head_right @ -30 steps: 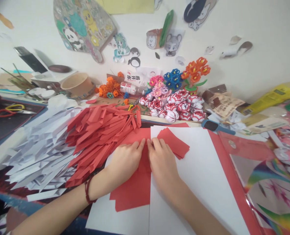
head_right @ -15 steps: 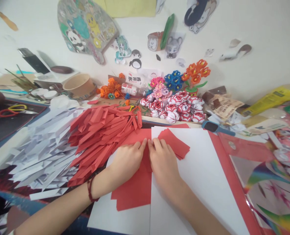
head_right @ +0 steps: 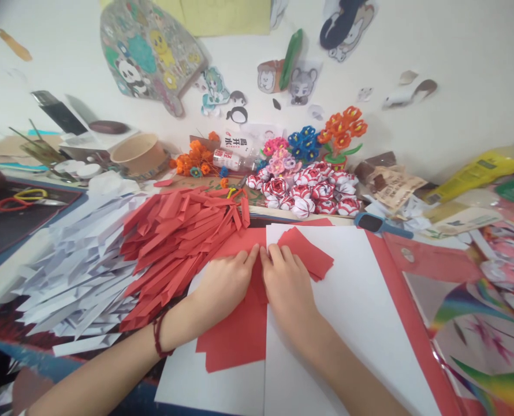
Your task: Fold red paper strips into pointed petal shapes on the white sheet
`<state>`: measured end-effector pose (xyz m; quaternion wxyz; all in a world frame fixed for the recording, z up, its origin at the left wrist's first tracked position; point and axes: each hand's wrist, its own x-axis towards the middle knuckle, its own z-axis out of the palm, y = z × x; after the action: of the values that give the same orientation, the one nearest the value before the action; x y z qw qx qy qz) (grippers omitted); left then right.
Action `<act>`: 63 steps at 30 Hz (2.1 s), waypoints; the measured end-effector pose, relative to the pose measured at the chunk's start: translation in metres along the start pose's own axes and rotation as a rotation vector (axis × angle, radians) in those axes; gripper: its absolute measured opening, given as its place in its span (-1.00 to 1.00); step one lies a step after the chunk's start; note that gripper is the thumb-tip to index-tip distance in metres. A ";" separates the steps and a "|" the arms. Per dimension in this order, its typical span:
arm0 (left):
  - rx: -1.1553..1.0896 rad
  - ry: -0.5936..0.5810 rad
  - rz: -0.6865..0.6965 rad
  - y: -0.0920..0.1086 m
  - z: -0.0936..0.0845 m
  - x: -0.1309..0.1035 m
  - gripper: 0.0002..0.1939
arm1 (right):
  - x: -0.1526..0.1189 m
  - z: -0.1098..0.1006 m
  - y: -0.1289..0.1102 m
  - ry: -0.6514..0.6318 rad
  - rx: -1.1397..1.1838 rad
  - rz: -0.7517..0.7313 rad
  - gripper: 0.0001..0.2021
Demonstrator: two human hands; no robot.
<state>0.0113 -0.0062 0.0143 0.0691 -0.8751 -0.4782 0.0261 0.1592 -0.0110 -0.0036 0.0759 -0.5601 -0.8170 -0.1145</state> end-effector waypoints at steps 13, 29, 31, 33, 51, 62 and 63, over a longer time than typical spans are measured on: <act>-0.093 -0.107 -0.014 0.002 -0.008 0.002 -0.35 | 0.001 -0.006 0.002 -0.059 0.052 -0.001 -0.68; -0.070 -0.051 -0.080 0.000 -0.008 -0.007 -0.72 | 0.001 -0.005 0.003 -0.036 0.061 -0.006 -0.69; -0.084 0.018 -0.051 -0.001 -0.006 -0.005 -0.82 | 0.000 -0.004 0.003 -0.038 0.058 -0.007 -0.68; -0.092 0.114 -0.030 -0.003 -0.004 -0.004 -0.82 | 0.000 -0.004 0.004 -0.041 0.054 -0.006 -0.68; -0.080 0.029 -0.015 -0.012 0.001 0.003 -0.45 | 0.002 -0.006 0.004 -0.066 0.022 -0.015 -0.69; 0.063 0.004 0.041 -0.006 0.000 -0.001 -0.43 | 0.002 -0.005 0.002 -0.044 0.037 -0.023 -0.70; 0.074 -0.005 0.041 -0.005 0.000 -0.001 -0.42 | 0.002 -0.005 0.002 -0.046 0.039 -0.019 -0.70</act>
<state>0.0069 -0.0047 0.0154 0.0995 -0.8816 -0.4590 0.0475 0.1607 -0.0103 0.0019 0.0670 -0.5530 -0.8260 -0.0864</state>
